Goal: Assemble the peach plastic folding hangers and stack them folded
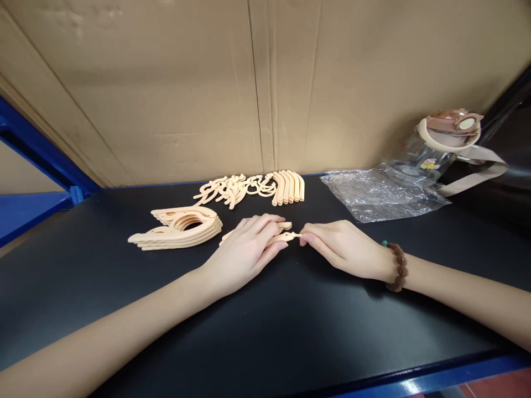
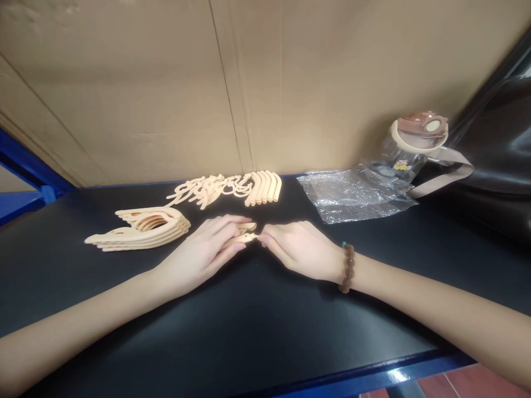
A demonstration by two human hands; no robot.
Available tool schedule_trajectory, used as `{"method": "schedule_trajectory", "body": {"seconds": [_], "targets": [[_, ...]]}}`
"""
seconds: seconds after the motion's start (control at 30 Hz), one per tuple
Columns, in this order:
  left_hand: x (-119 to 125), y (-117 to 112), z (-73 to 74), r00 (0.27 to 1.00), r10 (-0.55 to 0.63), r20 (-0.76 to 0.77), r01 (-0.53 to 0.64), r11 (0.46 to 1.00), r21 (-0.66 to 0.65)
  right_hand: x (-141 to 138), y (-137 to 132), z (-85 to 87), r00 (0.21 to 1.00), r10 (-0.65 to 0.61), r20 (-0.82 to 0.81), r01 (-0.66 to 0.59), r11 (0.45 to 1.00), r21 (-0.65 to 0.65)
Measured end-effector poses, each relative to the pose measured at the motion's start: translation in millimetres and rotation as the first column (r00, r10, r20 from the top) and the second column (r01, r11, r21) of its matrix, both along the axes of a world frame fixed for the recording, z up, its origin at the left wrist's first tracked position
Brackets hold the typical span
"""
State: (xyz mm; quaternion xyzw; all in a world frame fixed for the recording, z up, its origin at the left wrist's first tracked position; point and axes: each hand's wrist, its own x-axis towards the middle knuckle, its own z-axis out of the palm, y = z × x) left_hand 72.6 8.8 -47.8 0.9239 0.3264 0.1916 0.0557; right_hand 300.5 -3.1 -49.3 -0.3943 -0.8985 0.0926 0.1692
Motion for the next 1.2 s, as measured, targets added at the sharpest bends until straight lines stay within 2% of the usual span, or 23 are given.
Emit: {"method": "schedule_trajectory", "body": {"seconds": [0.43,0.73,1.2], "targets": [[-2.5,1.0,-1.3,0.999,-0.031,0.02,0.031,0.999,0.005,-2.6,-1.8,0.6,1.0,-0.001,-0.009,0.001,1.0,-0.015],[-2.7,1.0,-2.2,0.999,-0.035,0.036,0.035,0.999,0.011,-6.2,-4.8,1.1,0.999,-0.025,0.048,0.025,1.0,-0.018],[-2.5,1.6,-3.4,0.999,-0.045,0.023,0.044,0.999,0.023,-5.2,-4.3,-5.8,0.984,0.002,0.178,-0.035,0.983,0.182]]}}
